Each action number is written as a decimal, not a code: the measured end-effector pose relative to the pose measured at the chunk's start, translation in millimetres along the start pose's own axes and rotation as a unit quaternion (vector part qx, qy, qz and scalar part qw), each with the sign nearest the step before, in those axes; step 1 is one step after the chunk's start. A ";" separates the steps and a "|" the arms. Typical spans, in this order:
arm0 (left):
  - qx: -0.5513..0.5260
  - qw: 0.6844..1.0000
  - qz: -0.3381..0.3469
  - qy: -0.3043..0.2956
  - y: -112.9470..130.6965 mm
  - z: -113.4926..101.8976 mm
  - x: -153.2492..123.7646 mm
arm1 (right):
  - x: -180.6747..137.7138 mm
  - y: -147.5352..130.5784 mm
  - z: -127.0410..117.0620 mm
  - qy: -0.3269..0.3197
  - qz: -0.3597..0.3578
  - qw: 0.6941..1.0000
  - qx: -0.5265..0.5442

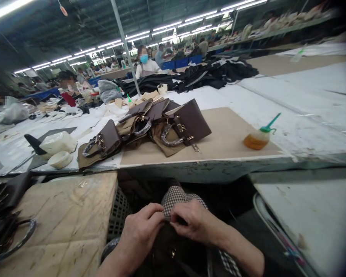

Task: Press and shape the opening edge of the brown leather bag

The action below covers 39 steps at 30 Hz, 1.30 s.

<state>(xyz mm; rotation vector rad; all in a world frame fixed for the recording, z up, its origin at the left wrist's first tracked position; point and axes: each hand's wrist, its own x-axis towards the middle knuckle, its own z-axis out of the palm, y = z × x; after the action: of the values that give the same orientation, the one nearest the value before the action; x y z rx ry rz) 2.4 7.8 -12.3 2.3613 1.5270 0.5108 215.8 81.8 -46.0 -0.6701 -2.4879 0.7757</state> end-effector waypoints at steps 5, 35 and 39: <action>0.056 0.997 0.050 0.000 3.3 1.1 4.9 | -3.7 -2.3 -0.4 0.005 0.015 1.000 0.005; 0.019 0.999 -0.034 0.018 13.9 14.3 11.9 | -18.1 -11.0 20.8 0.158 0.103 0.968 0.164; -0.186 0.965 -0.163 -0.085 9.1 -7.5 18.4 | -12.0 -14.6 4.0 0.082 0.165 0.958 0.219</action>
<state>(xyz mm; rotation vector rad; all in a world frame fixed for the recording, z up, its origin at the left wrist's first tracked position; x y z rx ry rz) 13.5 21.4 0.8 1.7825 1.5410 0.4546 218.5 62.8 -43.2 -0.9460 -1.9785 1.2871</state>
